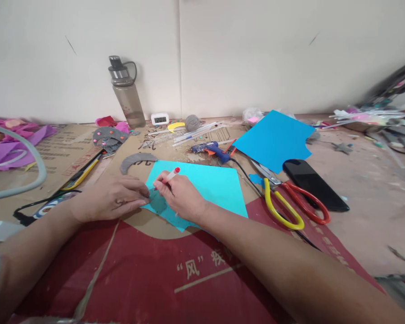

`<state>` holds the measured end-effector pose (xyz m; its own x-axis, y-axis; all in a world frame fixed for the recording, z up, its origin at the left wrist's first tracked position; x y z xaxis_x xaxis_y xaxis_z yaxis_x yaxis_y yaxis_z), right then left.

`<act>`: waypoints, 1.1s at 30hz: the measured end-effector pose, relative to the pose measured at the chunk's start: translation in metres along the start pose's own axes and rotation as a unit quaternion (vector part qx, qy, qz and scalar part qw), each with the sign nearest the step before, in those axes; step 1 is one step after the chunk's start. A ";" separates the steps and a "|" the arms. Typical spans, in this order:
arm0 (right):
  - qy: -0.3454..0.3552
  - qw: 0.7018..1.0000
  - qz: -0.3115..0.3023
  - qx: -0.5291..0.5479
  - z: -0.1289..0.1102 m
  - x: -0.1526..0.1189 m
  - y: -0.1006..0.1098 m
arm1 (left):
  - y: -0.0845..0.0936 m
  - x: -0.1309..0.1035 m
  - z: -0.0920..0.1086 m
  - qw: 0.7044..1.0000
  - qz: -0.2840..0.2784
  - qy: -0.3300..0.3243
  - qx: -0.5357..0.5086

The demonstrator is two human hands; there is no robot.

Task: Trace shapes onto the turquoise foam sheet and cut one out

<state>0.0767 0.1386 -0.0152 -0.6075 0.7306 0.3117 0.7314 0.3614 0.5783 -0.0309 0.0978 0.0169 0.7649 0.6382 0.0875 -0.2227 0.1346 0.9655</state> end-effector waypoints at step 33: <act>0.006 0.999 -0.027 -0.033 -0.002 0.001 -0.006 | 0.000 0.003 0.002 1.000 0.001 -0.008 0.004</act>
<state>0.0706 0.1362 -0.0171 -0.6497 0.7036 0.2878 0.6754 0.3606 0.6433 -0.0277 0.0980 0.0178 0.7746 0.6256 0.0930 -0.2192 0.1277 0.9673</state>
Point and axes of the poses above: each hand's wrist, its own x-axis towards the middle knuckle, its own y-axis out of the back of the hand, z = x × y, the point moved 7 cm from there along x, towards the middle knuckle
